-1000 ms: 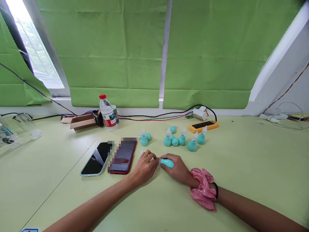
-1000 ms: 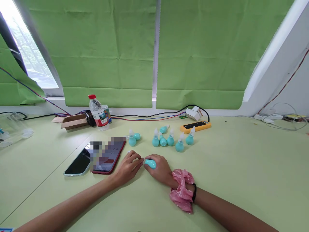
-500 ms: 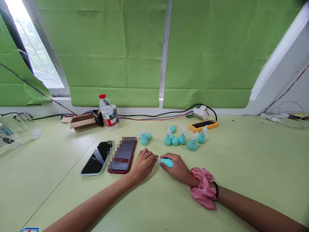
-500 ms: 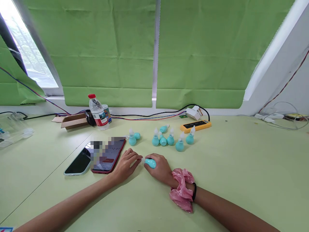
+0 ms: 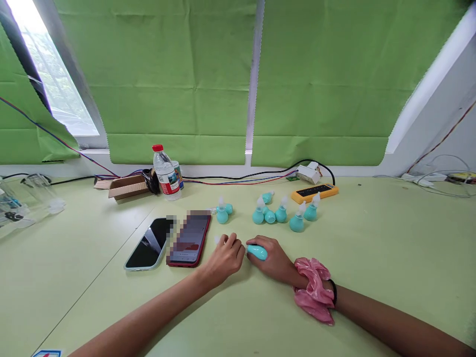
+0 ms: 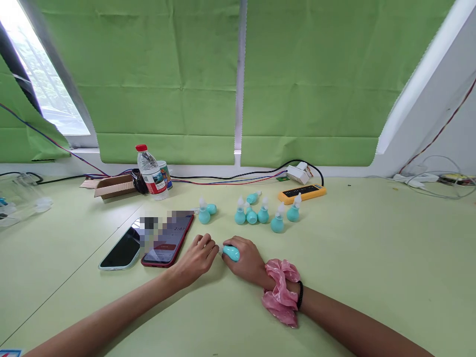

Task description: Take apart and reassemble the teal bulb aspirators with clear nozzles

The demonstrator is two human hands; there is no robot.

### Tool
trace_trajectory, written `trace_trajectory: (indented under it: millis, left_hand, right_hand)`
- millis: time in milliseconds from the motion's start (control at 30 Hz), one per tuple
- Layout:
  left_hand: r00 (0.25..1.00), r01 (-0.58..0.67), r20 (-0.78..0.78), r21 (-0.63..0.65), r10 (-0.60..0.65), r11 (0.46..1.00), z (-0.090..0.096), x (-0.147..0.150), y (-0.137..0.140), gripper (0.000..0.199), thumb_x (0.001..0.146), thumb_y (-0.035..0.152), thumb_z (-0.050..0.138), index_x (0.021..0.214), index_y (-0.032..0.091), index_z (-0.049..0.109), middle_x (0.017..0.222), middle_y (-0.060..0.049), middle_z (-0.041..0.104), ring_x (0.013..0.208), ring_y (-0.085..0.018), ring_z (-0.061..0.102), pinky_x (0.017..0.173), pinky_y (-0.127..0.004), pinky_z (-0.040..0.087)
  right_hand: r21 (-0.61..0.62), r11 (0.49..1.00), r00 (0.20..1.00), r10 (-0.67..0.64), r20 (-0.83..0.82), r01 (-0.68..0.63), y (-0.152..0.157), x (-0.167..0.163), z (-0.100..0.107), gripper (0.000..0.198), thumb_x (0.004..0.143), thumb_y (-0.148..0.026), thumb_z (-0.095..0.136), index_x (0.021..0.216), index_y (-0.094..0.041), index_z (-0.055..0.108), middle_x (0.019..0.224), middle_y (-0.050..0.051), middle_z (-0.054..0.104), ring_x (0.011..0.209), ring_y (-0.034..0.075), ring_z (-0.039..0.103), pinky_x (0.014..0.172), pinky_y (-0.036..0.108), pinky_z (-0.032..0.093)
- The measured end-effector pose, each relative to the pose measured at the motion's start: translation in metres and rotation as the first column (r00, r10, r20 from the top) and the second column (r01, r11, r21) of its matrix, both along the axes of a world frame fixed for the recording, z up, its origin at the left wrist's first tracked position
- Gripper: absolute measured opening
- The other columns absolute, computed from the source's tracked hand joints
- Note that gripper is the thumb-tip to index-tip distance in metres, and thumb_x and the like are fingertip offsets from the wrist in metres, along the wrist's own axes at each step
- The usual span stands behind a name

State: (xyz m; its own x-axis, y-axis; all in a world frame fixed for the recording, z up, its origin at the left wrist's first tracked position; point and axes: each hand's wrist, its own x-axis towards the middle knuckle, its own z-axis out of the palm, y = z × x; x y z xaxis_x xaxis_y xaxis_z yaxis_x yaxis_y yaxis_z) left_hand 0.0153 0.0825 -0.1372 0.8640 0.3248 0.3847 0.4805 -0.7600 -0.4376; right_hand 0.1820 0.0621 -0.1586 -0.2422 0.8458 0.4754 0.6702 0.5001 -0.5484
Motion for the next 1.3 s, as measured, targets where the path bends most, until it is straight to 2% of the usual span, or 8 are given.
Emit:
trace_trajectory:
  millis: [267,500,667,967,1167,1300]
  left_hand:
    - [1.000,0.009,0.022,-0.073,-0.007,0.997,-0.010,0.000,0.006,0.015,0.078,0.005,0.037,0.070,0.011,0.047,0.067,-0.006,0.048,0.068,-0.018,0.039,0.055,-0.030,0.032]
    - [0.956,0.074,0.294,-0.176,-0.019,0.982,-0.022,0.002,0.015,0.017,0.081,0.013,0.036,0.070,0.012,0.049,0.063,-0.005,0.051,0.068,-0.016,0.040,0.057,-0.027,0.038]
    - [0.926,0.093,0.377,-0.237,0.003,0.967,-0.018,0.002,0.014,0.015,0.079,0.013,0.039,0.068,0.012,0.049,0.063,-0.006,0.052,0.067,-0.015,0.040,0.057,-0.026,0.040]
    - [0.910,0.101,0.414,-0.214,-0.003,0.972,-0.017,0.002,0.014,0.014,0.078,0.012,0.039,0.068,0.013,0.048,0.062,-0.005,0.051,0.066,-0.015,0.040,0.056,-0.026,0.040]
    - [0.943,0.088,0.334,-0.301,0.018,0.950,-0.018,0.000,0.014,0.015,0.078,0.012,0.038,0.067,0.013,0.049,0.064,-0.005,0.050,0.067,-0.016,0.041,0.058,-0.027,0.040]
    - [0.943,0.080,0.327,-0.382,0.054,0.921,-0.014,-0.002,0.009,0.014,0.079,0.017,0.038,0.086,0.013,0.050,0.076,-0.007,0.053,0.075,-0.017,0.042,0.063,-0.030,0.041]
  right_hand:
    - [-0.005,0.999,0.998,0.039,-0.039,-0.040,0.000,0.001,0.002,0.019,0.067,-0.015,0.053,0.084,-0.017,0.058,0.076,0.002,0.061,0.071,0.014,0.055,0.066,0.026,0.042]
    - [-0.061,0.998,0.994,0.001,-0.109,-0.008,0.001,0.002,0.003,0.018,0.065,-0.016,0.056,0.082,-0.017,0.061,0.080,0.003,0.063,0.074,0.015,0.056,0.071,0.027,0.042]
    - [-0.119,0.993,0.987,-0.024,-0.162,0.005,0.002,0.003,0.006,0.017,0.065,-0.018,0.055,0.081,-0.018,0.062,0.082,0.003,0.064,0.076,0.016,0.057,0.073,0.027,0.043]
    - [-0.134,0.990,0.985,-0.062,-0.159,0.041,0.004,0.004,0.004,0.015,0.066,-0.020,0.056,0.080,-0.018,0.062,0.080,0.002,0.064,0.075,0.017,0.057,0.073,0.028,0.043]
    - [0.001,0.999,0.999,0.032,-0.022,-0.032,0.001,0.002,0.001,0.016,0.068,-0.017,0.053,0.083,-0.017,0.058,0.078,0.004,0.061,0.073,0.016,0.056,0.069,0.028,0.043]
    - [0.032,0.997,0.998,0.065,0.013,-0.065,-0.001,0.002,0.000,0.018,0.069,-0.018,0.053,0.086,-0.017,0.056,0.078,0.004,0.060,0.072,0.016,0.055,0.067,0.028,0.043]
